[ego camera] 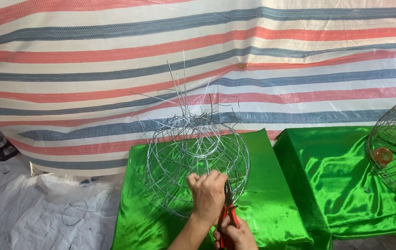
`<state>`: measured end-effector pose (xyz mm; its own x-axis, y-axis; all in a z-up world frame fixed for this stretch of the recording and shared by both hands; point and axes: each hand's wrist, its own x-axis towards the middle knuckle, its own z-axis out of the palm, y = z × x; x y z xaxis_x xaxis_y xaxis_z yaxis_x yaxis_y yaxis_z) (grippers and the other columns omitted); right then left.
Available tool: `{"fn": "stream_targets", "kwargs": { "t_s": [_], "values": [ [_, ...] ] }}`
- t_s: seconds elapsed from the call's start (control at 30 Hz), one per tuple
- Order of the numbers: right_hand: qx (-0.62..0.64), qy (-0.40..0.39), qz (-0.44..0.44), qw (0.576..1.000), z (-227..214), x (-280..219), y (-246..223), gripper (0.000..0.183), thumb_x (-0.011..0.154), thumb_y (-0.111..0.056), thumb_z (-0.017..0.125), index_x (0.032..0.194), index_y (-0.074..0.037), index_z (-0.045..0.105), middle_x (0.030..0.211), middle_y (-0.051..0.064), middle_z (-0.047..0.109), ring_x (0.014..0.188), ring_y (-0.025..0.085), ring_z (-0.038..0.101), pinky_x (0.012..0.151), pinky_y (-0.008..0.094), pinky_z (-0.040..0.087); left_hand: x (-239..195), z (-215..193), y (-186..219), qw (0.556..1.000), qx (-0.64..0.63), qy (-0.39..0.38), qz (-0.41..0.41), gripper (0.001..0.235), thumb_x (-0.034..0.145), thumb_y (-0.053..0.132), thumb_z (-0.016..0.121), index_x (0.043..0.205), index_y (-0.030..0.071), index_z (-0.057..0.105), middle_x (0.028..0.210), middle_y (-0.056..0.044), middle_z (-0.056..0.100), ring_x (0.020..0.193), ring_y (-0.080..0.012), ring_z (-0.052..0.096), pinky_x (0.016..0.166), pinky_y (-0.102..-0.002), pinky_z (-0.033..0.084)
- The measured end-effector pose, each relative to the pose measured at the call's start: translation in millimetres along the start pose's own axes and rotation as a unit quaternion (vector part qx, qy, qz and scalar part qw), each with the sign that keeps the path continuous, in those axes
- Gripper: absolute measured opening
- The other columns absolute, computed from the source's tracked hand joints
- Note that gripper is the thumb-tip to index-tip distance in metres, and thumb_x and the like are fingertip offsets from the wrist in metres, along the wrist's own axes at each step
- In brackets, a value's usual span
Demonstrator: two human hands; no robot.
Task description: Connecting and securing wire joints on a wireframe structure using hands and pliers
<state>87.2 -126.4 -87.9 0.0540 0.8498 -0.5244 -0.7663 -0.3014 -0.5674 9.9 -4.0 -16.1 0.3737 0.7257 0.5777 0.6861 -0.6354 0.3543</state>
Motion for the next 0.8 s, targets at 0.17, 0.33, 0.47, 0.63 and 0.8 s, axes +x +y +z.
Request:
{"fn": "stream_targets", "kwargs": {
  "t_s": [0.17,0.33,0.47,0.63,0.8],
  "values": [
    [-0.05,0.011,-0.024,0.998,-5,3,5,0.011,0.086,0.015,0.051,0.083,0.005,0.055,0.067,0.027,0.056,0.056,0.038,0.058,0.049,0.047,0.054,0,5,-2,1.0,0.003,-0.004,-0.007,0.015,0.094,0.015,0.072,0.079,0.015,0.074,0.07,0.002,0.07,0.054,-0.0164,0.057,0.073,-0.038,0.034],
    [-0.066,0.003,-0.044,0.997,-9,7,7,0.014,0.085,0.018,0.048,0.081,0.006,0.053,0.068,0.027,0.053,0.055,0.04,0.058,0.046,0.048,0.053,0,5,-4,1.0,0.006,-0.005,-0.009,0.02,0.095,0.014,0.071,0.075,0.015,0.073,0.067,0.001,0.07,0.051,-0.0163,0.056,0.073,-0.037,0.035],
    [-0.02,-0.037,0.073,0.996,1,-11,-27,0.012,0.088,0.018,0.054,0.09,0.006,0.054,0.092,0.03,0.06,0.078,0.041,0.062,0.068,0.052,0.059,3,-1,-8,1.0,-0.017,0.001,-0.001,0.013,0.095,0.014,0.069,0.086,0.017,0.078,0.075,0.002,0.074,0.057,-0.0161,0.06,0.078,-0.038,0.033],
    [-0.035,-0.112,0.117,0.986,-35,-14,-42,0.029,0.077,0.018,0.062,0.103,0.005,0.066,0.15,0.019,0.064,0.108,0.043,0.075,0.101,0.054,0.054,0,-2,-10,0.999,-0.034,-0.016,0.001,0.016,0.094,0.011,0.065,0.091,0.018,0.079,0.084,0.002,0.075,0.063,-0.0161,0.059,0.08,-0.039,0.03],
    [0.037,-0.148,0.149,0.977,-43,-17,-49,0.033,0.07,0.019,0.059,0.098,0.003,0.064,0.154,0.031,0.057,0.107,0.044,0.074,0.096,0.051,0.055,-3,7,-5,0.997,0.015,-0.069,0.021,0.015,0.086,0.011,0.074,0.094,0.022,0.08,0.096,-0.001,0.069,0.073,-0.0193,0.062,0.085,-0.046,0.034]
  ]
}}
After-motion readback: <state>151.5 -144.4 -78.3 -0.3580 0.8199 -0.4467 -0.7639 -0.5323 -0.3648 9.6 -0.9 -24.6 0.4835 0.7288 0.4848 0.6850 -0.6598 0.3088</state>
